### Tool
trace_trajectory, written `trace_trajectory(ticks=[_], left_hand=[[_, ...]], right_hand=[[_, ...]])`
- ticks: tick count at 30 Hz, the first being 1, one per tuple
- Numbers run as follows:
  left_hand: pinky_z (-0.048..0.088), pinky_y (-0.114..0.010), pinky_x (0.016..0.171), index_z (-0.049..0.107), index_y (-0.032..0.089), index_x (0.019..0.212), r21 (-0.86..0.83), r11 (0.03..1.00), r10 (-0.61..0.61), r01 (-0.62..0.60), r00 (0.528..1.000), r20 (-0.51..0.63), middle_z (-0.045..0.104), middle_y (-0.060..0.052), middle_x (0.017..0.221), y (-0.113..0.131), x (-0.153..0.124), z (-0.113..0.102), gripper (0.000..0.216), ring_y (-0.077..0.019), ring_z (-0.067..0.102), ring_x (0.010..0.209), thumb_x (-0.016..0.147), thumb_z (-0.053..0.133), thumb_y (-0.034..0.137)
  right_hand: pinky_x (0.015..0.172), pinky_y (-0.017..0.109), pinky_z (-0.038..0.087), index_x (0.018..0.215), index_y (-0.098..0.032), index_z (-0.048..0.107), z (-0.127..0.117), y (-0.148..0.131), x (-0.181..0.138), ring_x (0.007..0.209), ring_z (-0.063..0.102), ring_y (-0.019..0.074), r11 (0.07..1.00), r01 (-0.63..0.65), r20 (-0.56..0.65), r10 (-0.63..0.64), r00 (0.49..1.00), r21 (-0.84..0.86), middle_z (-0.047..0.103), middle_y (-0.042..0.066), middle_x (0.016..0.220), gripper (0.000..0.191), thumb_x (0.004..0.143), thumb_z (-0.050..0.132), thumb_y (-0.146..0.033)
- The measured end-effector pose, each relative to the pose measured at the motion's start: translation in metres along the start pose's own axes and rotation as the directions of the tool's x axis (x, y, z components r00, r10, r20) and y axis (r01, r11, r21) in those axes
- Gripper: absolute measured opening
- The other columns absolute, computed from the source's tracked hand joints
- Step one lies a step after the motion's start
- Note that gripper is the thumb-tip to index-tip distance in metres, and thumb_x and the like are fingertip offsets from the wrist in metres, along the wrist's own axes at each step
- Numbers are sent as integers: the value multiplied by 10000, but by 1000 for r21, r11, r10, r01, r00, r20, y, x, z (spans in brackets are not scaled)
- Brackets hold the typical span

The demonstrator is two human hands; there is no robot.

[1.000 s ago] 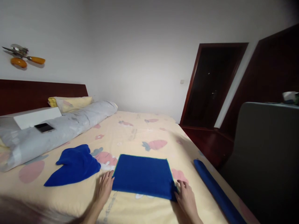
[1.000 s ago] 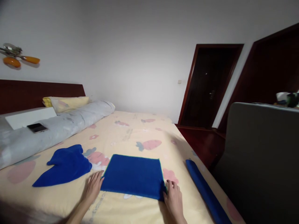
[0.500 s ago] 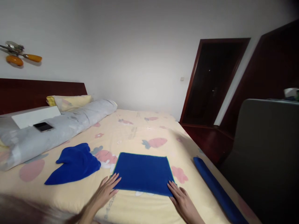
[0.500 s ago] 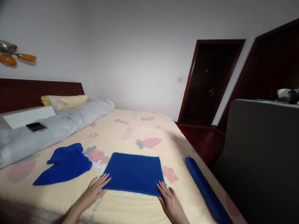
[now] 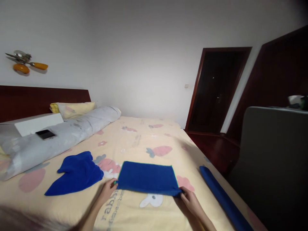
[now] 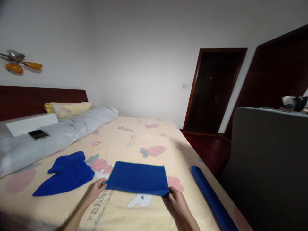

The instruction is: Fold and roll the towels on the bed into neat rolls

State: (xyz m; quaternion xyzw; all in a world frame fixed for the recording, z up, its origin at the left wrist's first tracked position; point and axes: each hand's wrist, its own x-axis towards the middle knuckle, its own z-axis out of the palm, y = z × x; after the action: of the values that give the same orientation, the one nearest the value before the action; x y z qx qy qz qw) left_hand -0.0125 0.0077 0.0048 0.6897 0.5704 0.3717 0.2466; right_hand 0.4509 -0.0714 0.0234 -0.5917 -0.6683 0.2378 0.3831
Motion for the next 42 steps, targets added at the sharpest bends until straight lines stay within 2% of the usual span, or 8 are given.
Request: trace_trajectory(ticks=[8, 14, 18, 20, 24, 28, 33, 42], left_hand=[[443, -204, 594, 579, 217, 780, 195, 981, 38, -19, 995, -92, 570, 47, 608, 0, 38, 18, 157, -133, 581, 611, 826, 434, 254], [468, -336, 865, 661, 197, 906, 353, 936, 72, 5, 976, -205, 698, -91, 920, -6, 35, 30, 215, -228, 633, 944, 850, 454, 204], [435, -430, 950, 611, 190, 1215, 477, 878, 136, 31, 941, -311, 647, -145, 1199, 8, 24, 41, 391, -281, 559, 1148, 892, 392, 183], [416, -415, 1000, 483, 193, 1386, 550, 831, 254, -82, 936, -244, 561, -135, 1369, 27, 18, 56, 513, -265, 499, 1263, 894, 346, 142], [276, -411, 1147, 137, 223, 1543, 563, 671, 478, -482, 862, 168, 269, -50, 1588, 70, 5, 104, 719, -213, 251, 1451, 862, 339, 114], [270, -467, 1152, 91, 199, 1545, 560, 636, 432, -531, 846, 312, 231, -80, 1590, 78, -3, 134, 683, -232, 236, 1456, 909, 341, 204], [301, -474, 1132, 127, 278, 1537, 583, 654, 394, -481, 875, 280, 258, -47, 1585, 46, -3, 116, 594, -228, 269, 1446, 975, 315, 304], [255, -483, 1152, 210, 338, 1513, 522, 738, 290, -428, 899, 327, 287, -30, 1574, 13, 3, 53, 530, -207, 296, 1434, 995, 317, 374]], right_hand=[[778, 346, 512, 922, -182, 641, 10, 27, 39, 835, 672, 237, 990, -7, -98, -7, 995, -140, 724, 70, 879, 312, 788, 395, -319], [795, 374, 489, 862, -181, 640, 23, 36, 40, 858, 637, 258, 962, -52, -198, -2, 980, -267, 683, 97, 857, 247, 772, 418, -243], [937, 474, 438, 1079, -143, 644, 43, 25, 35, 1056, 585, 309, 910, -87, -374, -79, 924, -405, 652, 170, 1078, 383, 802, 383, -178], [1001, 479, 412, 1232, -157, 593, 64, 9, 34, 1179, 544, 298, 877, 16, -365, -216, 905, -480, 606, 163, 1258, 455, 846, 354, -169], [1085, 460, 362, 1445, -206, 407, 116, -29, 34, 1371, 396, 264, 814, 302, -68, -384, 921, -496, 432, 97, 1493, 534, 919, 318, -213], [1127, 488, 320, 1496, -199, 293, 147, -48, 34, 1417, 316, 262, 810, 324, 80, -328, 941, -490, 321, 86, 1541, 564, 940, 335, -282], [1132, 532, 303, 1497, -238, 282, 136, -39, 27, 1421, 304, 268, 825, 272, 112, -250, 962, -495, 309, 61, 1538, 557, 983, 308, -451], [1133, 513, 302, 1452, -228, 392, 81, 10, 12, 1404, 343, 255, 804, 124, 5, -148, 989, -581, 383, 74, 1510, 532, 969, 339, -445]])
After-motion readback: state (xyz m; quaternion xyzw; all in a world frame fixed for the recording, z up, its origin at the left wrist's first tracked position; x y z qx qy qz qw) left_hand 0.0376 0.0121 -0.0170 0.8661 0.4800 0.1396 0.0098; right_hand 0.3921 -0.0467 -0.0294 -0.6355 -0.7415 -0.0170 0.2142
